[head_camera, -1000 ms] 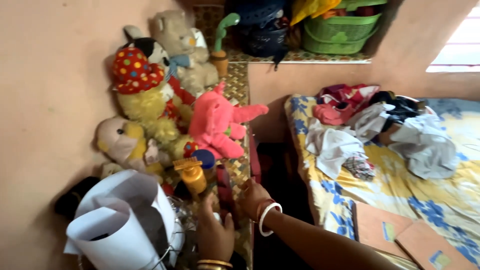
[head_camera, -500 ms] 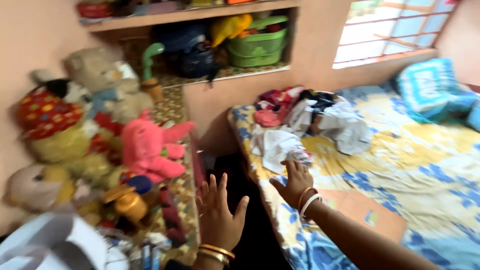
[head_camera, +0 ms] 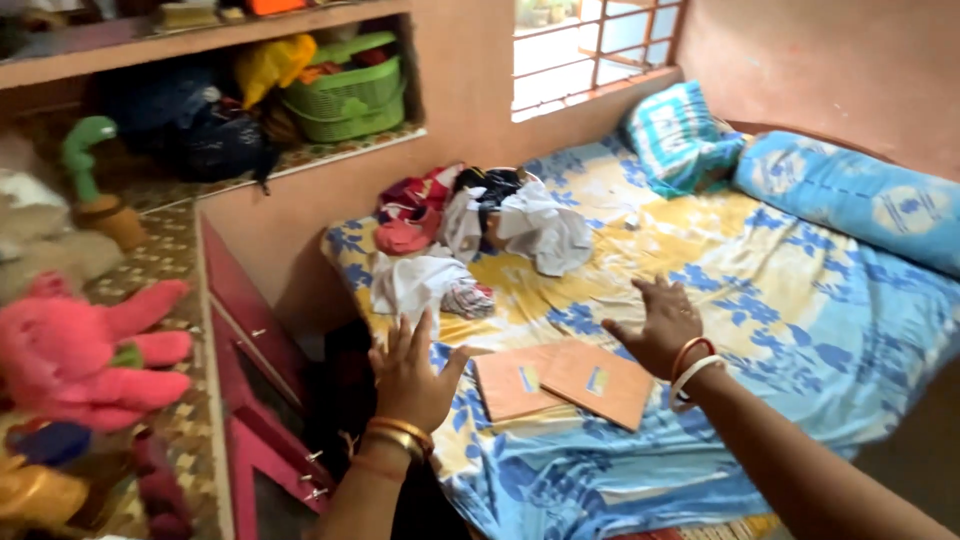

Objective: Organize a bed by straightening pillows and folding clothes, then tidy up a shelf containing toys and notebooks.

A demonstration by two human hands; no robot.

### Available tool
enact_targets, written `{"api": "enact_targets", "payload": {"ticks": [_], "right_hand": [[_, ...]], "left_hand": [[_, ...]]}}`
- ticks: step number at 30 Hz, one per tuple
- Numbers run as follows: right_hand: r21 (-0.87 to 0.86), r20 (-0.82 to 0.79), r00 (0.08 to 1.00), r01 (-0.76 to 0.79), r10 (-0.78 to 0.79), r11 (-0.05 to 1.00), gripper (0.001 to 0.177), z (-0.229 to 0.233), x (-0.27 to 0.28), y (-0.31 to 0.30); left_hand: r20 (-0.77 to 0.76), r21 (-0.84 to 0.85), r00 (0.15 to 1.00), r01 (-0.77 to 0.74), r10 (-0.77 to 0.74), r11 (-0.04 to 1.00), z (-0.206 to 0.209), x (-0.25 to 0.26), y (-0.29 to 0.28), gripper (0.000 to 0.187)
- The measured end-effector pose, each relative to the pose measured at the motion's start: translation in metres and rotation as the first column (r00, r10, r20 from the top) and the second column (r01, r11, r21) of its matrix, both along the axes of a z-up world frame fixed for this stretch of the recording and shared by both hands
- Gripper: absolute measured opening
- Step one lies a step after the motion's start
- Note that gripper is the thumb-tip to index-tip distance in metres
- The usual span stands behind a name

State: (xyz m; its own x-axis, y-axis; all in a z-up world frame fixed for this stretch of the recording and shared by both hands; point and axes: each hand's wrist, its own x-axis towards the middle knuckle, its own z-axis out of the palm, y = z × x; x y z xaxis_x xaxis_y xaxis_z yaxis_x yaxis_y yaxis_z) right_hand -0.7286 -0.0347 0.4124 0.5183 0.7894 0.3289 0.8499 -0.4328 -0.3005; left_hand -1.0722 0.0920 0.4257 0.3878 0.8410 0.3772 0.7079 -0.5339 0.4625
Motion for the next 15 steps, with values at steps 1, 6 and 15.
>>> {"api": "enact_targets", "payload": {"ticks": [1, 6, 15], "right_hand": [[-0.048, -0.01, 0.999, 0.05, -0.05, 0.998, 0.089, 0.01, 0.006, -0.015], [-0.045, -0.061, 0.976, 0.208, -0.211, 0.977, 0.091, 0.0, 0.055, -0.059], [-0.152, -0.13, 0.783, 0.59, -0.608, 0.793, 0.093, -0.088, 0.035, -0.079]], "left_hand": [[-0.02, -0.017, 0.999, 0.04, -0.04, 0.999, 0.006, 0.018, -0.001, 0.085], [-0.077, -0.062, 0.967, 0.24, -0.244, 0.969, 0.019, 0.107, 0.02, 0.087], [-0.057, -0.142, 0.743, 0.655, -0.666, 0.742, -0.042, 0.226, 0.097, 0.09]]}}
